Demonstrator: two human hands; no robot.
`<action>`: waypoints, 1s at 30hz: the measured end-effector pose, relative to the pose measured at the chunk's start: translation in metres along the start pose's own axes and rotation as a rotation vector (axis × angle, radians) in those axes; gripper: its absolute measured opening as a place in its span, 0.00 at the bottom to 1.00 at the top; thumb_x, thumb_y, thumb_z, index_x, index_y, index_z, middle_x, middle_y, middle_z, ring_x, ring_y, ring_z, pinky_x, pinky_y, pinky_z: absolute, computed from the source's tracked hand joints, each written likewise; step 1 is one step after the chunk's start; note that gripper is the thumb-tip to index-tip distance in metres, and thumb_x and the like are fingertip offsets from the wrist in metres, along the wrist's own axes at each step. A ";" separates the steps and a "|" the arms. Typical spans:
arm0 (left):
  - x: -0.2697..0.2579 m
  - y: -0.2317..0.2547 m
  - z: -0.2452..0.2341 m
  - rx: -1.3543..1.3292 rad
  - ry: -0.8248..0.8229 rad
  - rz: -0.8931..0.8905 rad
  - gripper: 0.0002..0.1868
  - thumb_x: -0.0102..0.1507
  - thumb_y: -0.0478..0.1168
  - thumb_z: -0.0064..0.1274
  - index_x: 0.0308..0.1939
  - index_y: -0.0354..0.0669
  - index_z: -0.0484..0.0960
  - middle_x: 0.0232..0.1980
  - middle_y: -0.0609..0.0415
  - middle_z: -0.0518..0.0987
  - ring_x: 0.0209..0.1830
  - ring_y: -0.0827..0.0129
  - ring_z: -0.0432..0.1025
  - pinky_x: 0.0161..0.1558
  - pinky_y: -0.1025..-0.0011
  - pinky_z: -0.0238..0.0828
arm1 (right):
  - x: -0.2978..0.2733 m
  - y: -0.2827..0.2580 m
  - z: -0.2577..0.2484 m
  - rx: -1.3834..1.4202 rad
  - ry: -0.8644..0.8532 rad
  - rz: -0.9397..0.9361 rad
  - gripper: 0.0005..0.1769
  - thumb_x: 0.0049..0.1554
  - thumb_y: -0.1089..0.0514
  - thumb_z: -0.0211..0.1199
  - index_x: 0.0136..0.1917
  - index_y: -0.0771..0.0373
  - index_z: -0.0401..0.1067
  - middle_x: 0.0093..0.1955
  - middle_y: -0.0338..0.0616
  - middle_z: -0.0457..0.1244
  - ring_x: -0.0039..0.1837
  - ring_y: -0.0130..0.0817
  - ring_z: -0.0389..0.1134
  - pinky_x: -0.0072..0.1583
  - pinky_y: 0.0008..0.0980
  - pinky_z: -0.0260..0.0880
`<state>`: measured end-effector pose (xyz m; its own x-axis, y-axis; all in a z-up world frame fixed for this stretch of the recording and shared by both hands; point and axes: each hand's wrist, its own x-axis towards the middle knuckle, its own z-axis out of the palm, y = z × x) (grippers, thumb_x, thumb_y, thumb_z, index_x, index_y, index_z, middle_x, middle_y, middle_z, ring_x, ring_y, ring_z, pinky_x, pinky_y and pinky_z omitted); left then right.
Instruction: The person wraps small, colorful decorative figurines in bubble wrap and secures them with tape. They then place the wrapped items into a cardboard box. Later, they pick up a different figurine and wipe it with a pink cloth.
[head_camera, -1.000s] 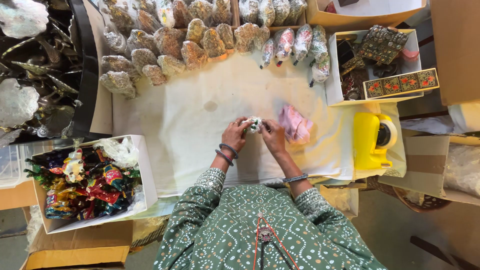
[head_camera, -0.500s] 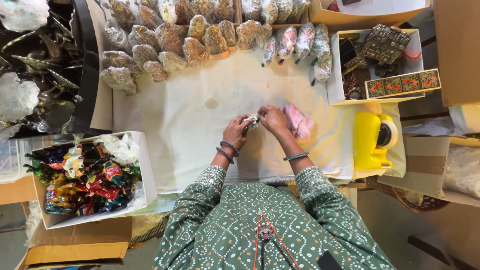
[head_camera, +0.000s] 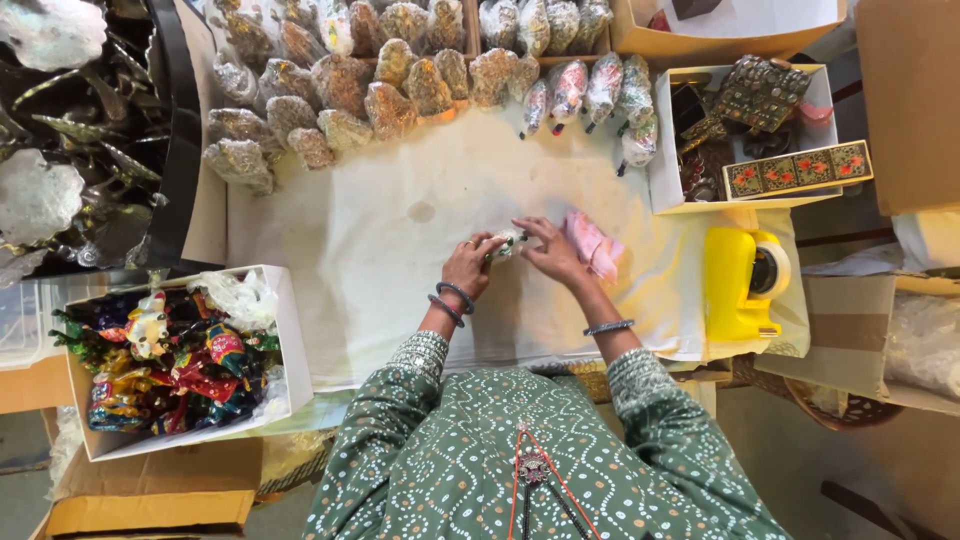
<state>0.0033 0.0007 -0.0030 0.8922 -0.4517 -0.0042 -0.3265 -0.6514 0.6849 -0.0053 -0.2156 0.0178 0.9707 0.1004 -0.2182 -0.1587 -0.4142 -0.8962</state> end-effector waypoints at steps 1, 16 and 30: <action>0.001 0.000 0.000 0.001 -0.001 0.001 0.25 0.63 0.33 0.54 0.61 0.66 0.78 0.62 0.62 0.75 0.54 0.57 0.73 0.49 0.60 0.75 | -0.001 0.007 0.005 0.001 0.001 0.000 0.30 0.52 0.59 0.66 0.68 0.53 0.68 0.69 0.44 0.58 0.67 0.40 0.62 0.60 0.36 0.72; 0.009 -0.010 0.004 -0.018 -0.020 -0.066 0.21 0.66 0.35 0.51 0.63 0.56 0.72 0.62 0.59 0.76 0.58 0.56 0.72 0.54 0.59 0.73 | 0.026 0.018 0.014 -0.542 -0.093 -0.143 0.19 0.57 0.58 0.66 0.61 0.62 0.73 0.55 0.51 0.66 0.61 0.50 0.65 0.61 0.44 0.67; 0.004 -0.004 -0.001 -0.078 -0.027 -0.074 0.20 0.64 0.35 0.52 0.60 0.56 0.75 0.61 0.59 0.75 0.57 0.56 0.72 0.53 0.59 0.73 | -0.025 -0.017 0.050 -0.285 0.488 -0.294 0.19 0.49 0.69 0.68 0.52 0.53 0.81 0.61 0.43 0.67 0.63 0.44 0.65 0.65 0.41 0.65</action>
<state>0.0083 0.0018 -0.0049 0.9039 -0.4210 -0.0754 -0.2341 -0.6347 0.7365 -0.0361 -0.1657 0.0193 0.9475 -0.1492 0.2827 0.1161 -0.6632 -0.7393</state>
